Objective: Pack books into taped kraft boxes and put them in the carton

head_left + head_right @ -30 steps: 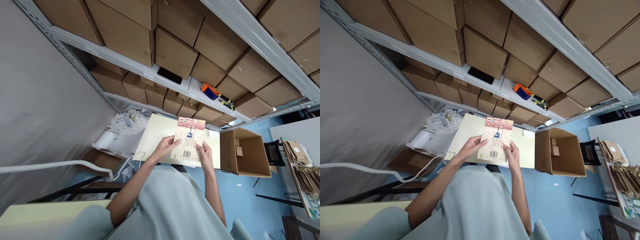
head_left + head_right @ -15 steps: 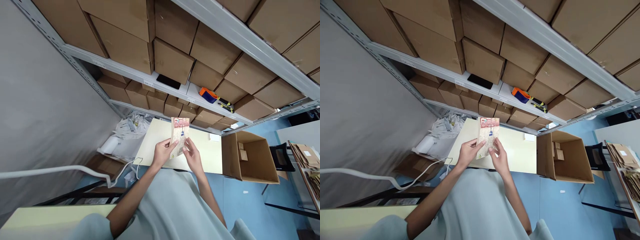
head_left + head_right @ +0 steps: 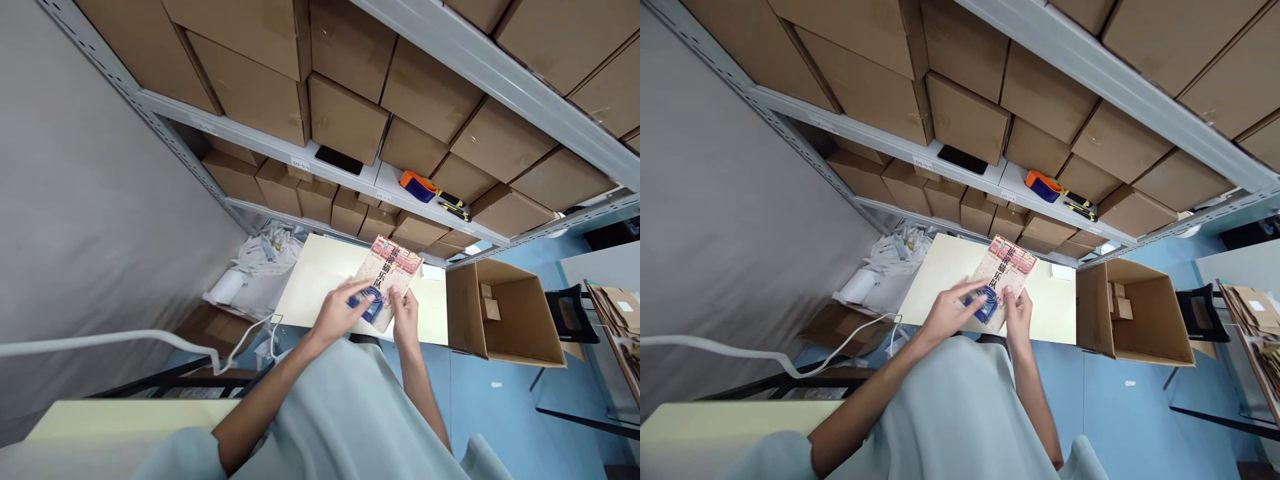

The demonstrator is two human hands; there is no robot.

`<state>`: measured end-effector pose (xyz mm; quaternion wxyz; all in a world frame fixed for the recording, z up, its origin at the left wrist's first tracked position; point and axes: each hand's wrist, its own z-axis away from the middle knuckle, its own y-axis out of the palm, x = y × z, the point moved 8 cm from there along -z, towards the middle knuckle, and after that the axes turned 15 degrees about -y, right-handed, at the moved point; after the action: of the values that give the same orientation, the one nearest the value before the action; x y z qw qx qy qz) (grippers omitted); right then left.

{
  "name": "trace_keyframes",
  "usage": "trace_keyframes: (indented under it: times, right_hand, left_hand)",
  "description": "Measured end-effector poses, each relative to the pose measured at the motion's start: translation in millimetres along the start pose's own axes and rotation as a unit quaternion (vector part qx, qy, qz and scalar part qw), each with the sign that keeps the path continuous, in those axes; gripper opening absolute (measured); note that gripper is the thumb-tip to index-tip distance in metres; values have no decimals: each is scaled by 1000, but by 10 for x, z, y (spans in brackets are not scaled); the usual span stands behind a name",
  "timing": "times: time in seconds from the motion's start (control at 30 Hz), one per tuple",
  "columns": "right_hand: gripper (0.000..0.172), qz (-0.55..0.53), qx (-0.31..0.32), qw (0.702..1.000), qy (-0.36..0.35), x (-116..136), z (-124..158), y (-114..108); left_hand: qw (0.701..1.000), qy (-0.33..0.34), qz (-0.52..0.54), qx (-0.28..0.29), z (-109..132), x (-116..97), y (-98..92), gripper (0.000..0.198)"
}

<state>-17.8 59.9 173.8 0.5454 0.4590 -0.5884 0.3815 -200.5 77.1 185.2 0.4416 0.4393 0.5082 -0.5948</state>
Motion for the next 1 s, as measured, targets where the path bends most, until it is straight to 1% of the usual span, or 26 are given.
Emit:
trace_keyframes:
  times: [0.07, 0.1, 0.13, 0.17, 0.2, 0.27, 0.3, 0.33, 0.37, 0.47, 0.5, 0.6, 0.63, 0.67, 0.7, 0.77, 0.83, 0.9, 0.93, 1.0]
  right_hand:
    - [53, -49, 16, 998, 25, 6, 31, -26]
    - [55, -68, 25, 997, 34, 23, 49, -25]
    - [57, -83, 34, 995, 39, 45, 66, -20]
    - [59, -93, 43, 994, 42, 64, 81, -11]
    - [61, -100, 53, 993, 45, 78, 95, 4]
    - [62, -106, 72, 991, 47, 87, 114, 36]
    - [62, -104, 80, 990, 46, 84, 116, 48]
    - [61, -99, 89, 990, 44, 77, 115, 58]
    - [61, -93, 97, 990, 42, 66, 110, 63]
    - [66, -63, 99, 992, 40, 26, 68, 23]
    - [69, -42, 83, 995, 30, 24, 43, -25]
    - [78, 44, 8, 999, -25, 66, 5, -205]
    - [80, 61, -2, 997, -37, 70, 23, -218]
    - [82, 67, 5, 997, -39, 55, 57, -187]
    - [84, 62, 28, 997, -33, 23, 105, -112]
    - [91, 44, 89, 995, -11, -55, 231, 111]
    - [99, 38, 124, 992, 0, -107, 347, 333]
    - [97, 41, 123, 992, -7, -116, 403, 498]
    - [92, 44, 111, 993, -13, -111, 405, 547]
    - [75, 48, 70, 996, -23, -96, 365, 560]
  left_hand:
    - [998, -26, 7, -54, -86, 85, -243, 45]
    - [997, -45, 17, -65, -125, 140, -335, 50]
    - [996, -70, 35, -51, -160, 203, -381, 54]
    - [993, -101, 62, -14, -185, 270, -373, 58]
    - [985, -136, 95, 41, -191, 332, -318, 61]
    - [955, -195, 165, 148, -138, 406, -160, 66]
    - [940, -215, 192, 181, -97, 419, -94, 67]
    - [930, -227, 213, 196, -61, 424, -51, 66]
    - [925, -232, 228, 197, -34, 424, -26, 65]
    - [925, -232, 252, 165, 7, 435, -16, 63]
    - [926, -233, 258, 150, 8, 450, -26, 63]
    - [934, -233, 254, 90, -22, 521, -99, 66]
    - [940, -228, 244, 64, -39, 541, -137, 67]
    - [947, -220, 230, 40, -55, 552, -173, 67]
    - [954, -209, 214, 20, -67, 555, -201, 67]
    - [966, -188, 179, -8, -66, 547, -217, 64]
    - [975, -178, 133, -27, -18, 531, -181, 58]
    - [985, -151, 68, -52, 77, 462, -122, 47]
    - [990, -122, 32, -64, 137, 394, -82, 41]
    - [996, -47, -31, -74, 266, 217, 20, 32]
